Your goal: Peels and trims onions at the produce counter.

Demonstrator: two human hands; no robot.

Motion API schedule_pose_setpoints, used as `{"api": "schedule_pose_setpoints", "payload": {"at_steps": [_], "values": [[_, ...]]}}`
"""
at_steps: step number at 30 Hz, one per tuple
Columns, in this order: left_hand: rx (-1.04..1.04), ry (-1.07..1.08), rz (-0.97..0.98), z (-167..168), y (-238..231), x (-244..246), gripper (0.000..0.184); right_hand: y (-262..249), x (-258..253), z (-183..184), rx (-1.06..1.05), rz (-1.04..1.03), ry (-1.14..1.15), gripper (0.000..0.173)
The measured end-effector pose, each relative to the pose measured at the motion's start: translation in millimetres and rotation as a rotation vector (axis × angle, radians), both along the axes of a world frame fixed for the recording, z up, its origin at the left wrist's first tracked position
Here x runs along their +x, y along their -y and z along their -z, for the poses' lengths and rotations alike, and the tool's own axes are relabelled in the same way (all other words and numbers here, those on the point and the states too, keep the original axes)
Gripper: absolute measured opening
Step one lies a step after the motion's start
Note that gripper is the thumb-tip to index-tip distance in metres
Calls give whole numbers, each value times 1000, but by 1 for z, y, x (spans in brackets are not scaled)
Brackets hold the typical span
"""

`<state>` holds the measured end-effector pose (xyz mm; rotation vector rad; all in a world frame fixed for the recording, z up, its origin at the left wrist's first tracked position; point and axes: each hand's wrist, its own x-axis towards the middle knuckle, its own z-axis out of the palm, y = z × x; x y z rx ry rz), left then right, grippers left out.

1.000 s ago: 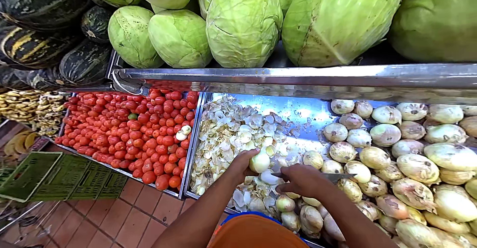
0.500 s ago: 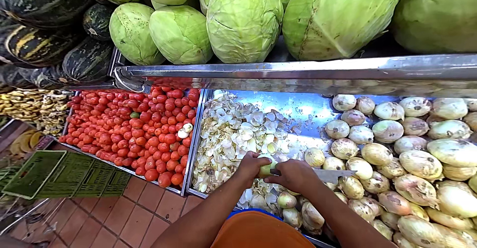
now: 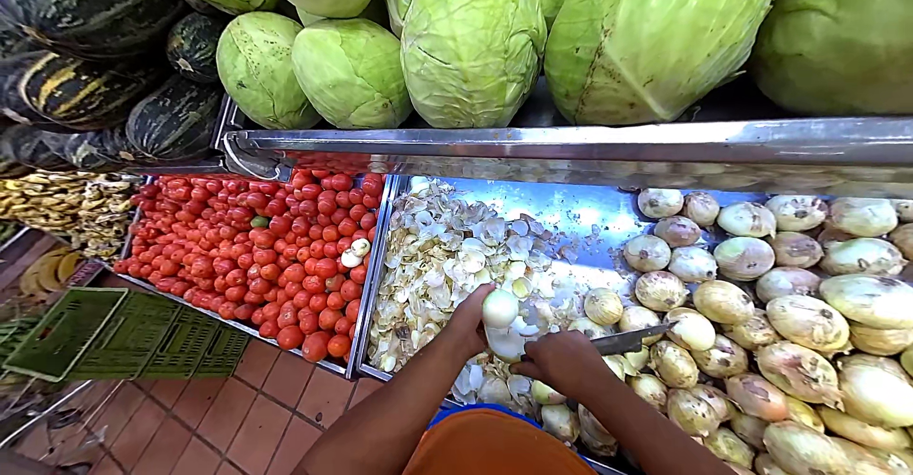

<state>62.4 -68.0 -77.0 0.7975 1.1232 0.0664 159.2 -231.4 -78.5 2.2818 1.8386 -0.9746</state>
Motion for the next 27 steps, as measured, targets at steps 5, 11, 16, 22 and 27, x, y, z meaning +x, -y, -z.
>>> {"api": "schedule_pose_setpoints", "payload": {"at_steps": [5, 11, 16, 22, 27], "values": [[-17, 29, 55, -11, -7, -6, 62, 16, 15, -10, -18, 52, -205, 35], [131, 63, 138, -18, 6, -7, 51, 14, 32, -25, 329, 639, -319, 58], [43, 106, 117, -35, 22, -4, 50, 2, 22, -17, 402, 756, -508, 61], [76, 70, 131, -59, 10, -17, 54, 25, 49, -4, 252, 736, -369, 37], [83, 125, 186, -57, 11, -16, 62, 30, 41, -34, 396, 791, -598, 58]]}}
